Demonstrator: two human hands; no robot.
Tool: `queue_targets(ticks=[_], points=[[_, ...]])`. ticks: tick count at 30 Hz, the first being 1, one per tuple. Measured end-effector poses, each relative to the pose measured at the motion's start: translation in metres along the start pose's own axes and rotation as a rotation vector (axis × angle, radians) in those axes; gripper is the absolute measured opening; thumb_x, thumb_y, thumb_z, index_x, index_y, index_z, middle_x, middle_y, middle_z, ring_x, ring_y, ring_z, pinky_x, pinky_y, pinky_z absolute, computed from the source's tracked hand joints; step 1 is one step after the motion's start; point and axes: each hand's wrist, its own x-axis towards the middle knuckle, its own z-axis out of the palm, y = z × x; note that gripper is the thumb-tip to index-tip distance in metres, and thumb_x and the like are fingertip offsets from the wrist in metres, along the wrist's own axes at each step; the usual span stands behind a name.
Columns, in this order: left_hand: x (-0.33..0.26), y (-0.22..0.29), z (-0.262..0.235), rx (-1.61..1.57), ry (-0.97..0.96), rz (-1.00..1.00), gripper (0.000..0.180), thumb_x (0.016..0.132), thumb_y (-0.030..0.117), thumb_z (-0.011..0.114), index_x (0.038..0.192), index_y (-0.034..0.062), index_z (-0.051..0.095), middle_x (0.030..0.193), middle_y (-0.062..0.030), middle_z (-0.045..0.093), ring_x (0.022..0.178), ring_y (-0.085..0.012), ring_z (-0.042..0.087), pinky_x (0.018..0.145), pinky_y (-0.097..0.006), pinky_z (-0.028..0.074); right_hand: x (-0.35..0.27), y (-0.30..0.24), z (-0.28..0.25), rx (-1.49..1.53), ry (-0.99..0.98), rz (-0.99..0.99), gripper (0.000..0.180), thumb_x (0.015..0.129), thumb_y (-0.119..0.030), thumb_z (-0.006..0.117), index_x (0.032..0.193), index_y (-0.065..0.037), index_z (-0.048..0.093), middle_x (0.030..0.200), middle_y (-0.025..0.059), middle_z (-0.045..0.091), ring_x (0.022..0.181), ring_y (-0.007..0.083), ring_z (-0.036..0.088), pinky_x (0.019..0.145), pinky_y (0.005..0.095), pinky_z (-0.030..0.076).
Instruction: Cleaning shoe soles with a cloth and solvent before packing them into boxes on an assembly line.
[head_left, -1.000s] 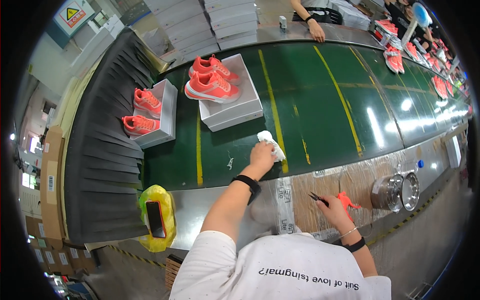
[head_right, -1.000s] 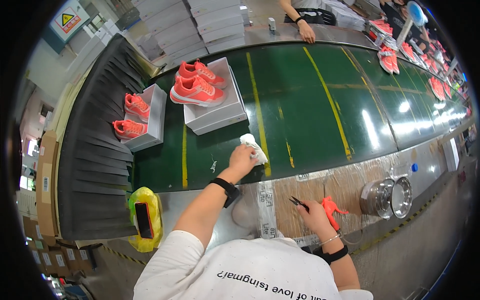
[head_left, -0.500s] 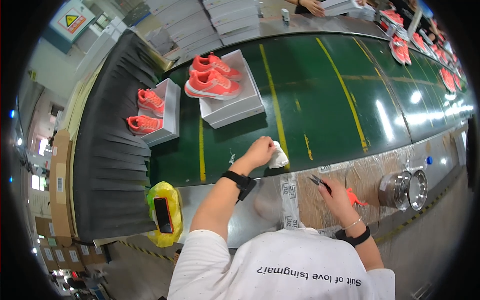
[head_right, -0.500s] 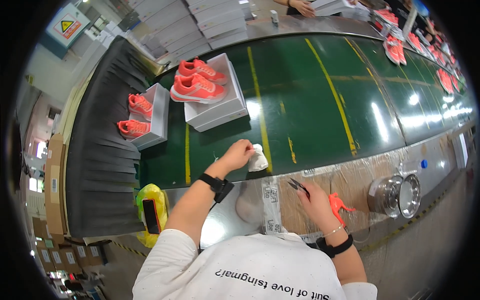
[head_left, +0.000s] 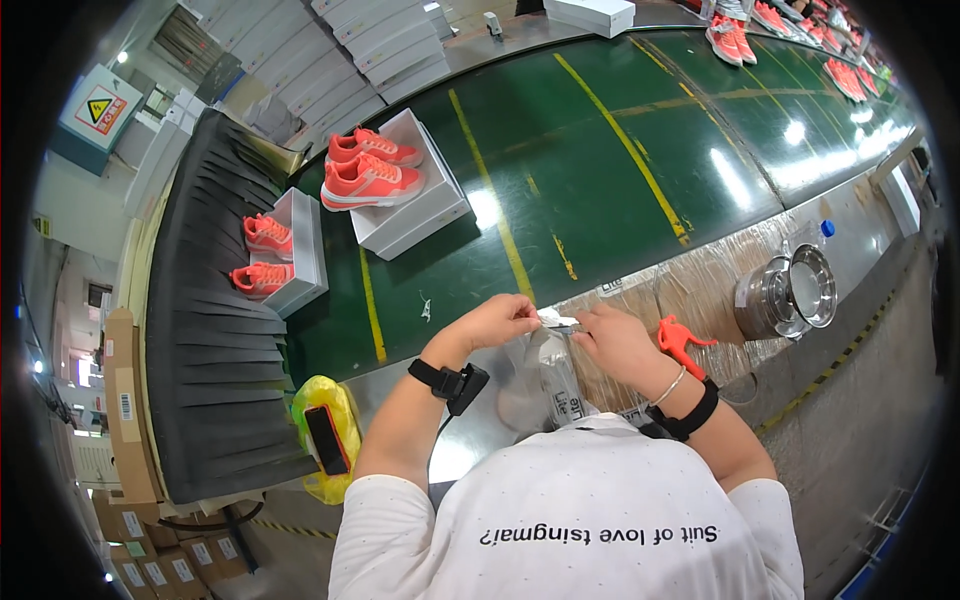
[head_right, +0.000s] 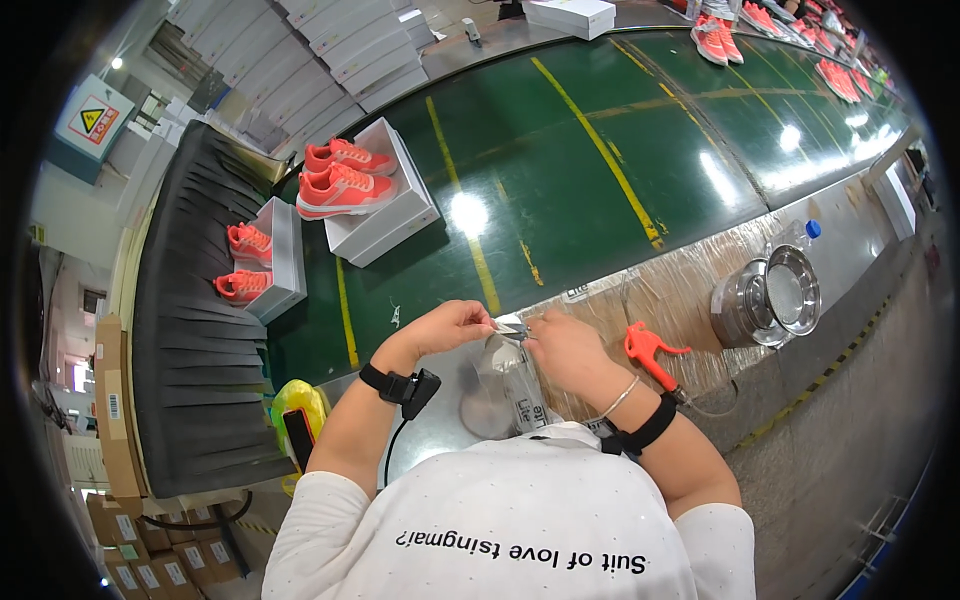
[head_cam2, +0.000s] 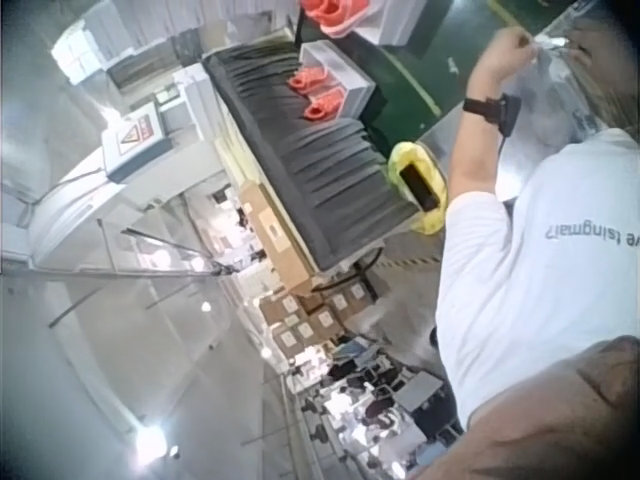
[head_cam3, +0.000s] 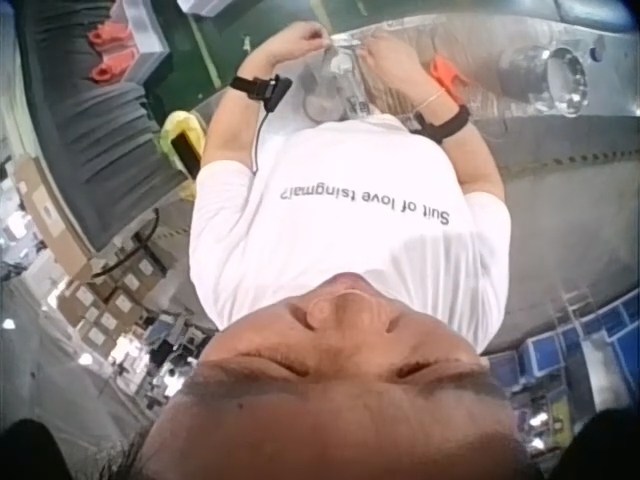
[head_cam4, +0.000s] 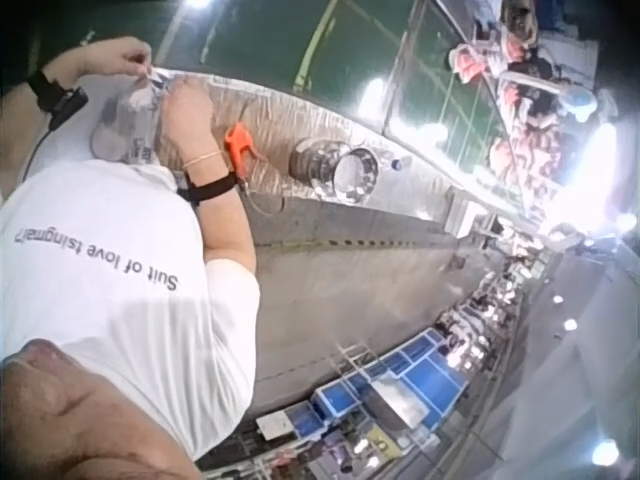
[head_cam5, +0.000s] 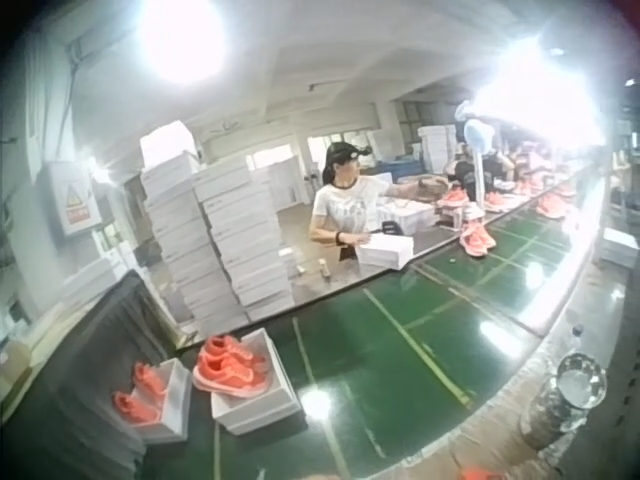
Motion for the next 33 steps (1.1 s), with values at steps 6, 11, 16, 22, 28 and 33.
queue_targets(ticks=[6, 11, 16, 22, 28, 33], points=[[0.001, 0.010, 0.011, 0.018, 0.001, 0.035, 0.020, 0.084, 0.020, 0.062, 0.085, 0.0005, 0.061, 0.076, -0.0055, 0.061, 0.070, -0.0136, 0.053, 0.065, -0.029, 0.044, -0.008, -0.004, 0.001, -0.101, -0.046, -0.023, 0.024, 0.084, -0.022, 0.057, 0.099, -0.003, 0.060, 0.092, 0.0129, 0.057, 0.087, 0.0317, 0.058, 0.075, 0.0414, 0.048], [0.006, 0.013, 0.014, 0.058, -0.051, -0.011, 0.018, 0.088, 0.018, 0.060, 0.092, 0.0006, 0.061, 0.083, -0.0018, 0.062, 0.077, -0.0094, 0.052, 0.071, -0.026, 0.043, -0.012, -0.003, 0.000, -0.137, -0.003, -0.037, 0.019, 0.085, -0.021, 0.056, 0.088, -0.003, 0.061, 0.089, 0.0129, 0.057, 0.086, 0.0313, 0.059, 0.074, 0.0413, 0.048], [0.010, 0.009, 0.017, 0.054, -0.058, -0.031, 0.019, 0.088, 0.019, 0.060, 0.093, 0.0009, 0.061, 0.085, -0.0020, 0.062, 0.079, -0.0098, 0.053, 0.073, -0.026, 0.043, -0.015, 0.001, 0.001, -0.138, 0.008, -0.052, 0.018, 0.085, -0.021, 0.055, 0.087, -0.004, 0.062, 0.088, 0.0123, 0.057, 0.086, 0.0305, 0.059, 0.074, 0.0409, 0.048], [0.009, 0.018, 0.022, 0.043, -0.076, -0.047, 0.019, 0.087, 0.020, 0.060, 0.093, 0.0016, 0.062, 0.086, -0.0016, 0.062, 0.081, -0.0101, 0.053, 0.076, -0.027, 0.043, -0.018, 0.007, 0.006, -0.141, 0.018, -0.057, 0.018, 0.085, -0.021, 0.056, 0.087, -0.005, 0.062, 0.088, 0.0122, 0.058, 0.086, 0.0302, 0.059, 0.074, 0.0411, 0.048], [0.010, 0.025, 0.022, 0.082, -0.082, -0.046, 0.020, 0.087, 0.020, 0.060, 0.093, 0.0016, 0.061, 0.085, -0.0008, 0.061, 0.080, -0.0097, 0.052, 0.075, -0.026, 0.043, -0.019, 0.008, 0.002, -0.147, -0.001, -0.035, 0.022, 0.085, -0.021, 0.054, 0.096, -0.004, 0.063, 0.087, 0.0116, 0.057, 0.084, 0.0307, 0.058, 0.073, 0.0407, 0.048], [0.013, 0.023, 0.024, -0.016, -0.098, -0.076, 0.021, 0.087, 0.021, 0.061, 0.093, 0.0013, 0.061, 0.083, 0.0002, 0.060, 0.079, -0.0092, 0.051, 0.073, -0.025, 0.043, -0.021, 0.013, 0.003, -0.108, 0.017, -0.058, 0.021, 0.085, -0.021, 0.054, 0.096, -0.005, 0.063, 0.087, 0.0114, 0.057, 0.085, 0.0307, 0.058, 0.074, 0.0410, 0.047]])
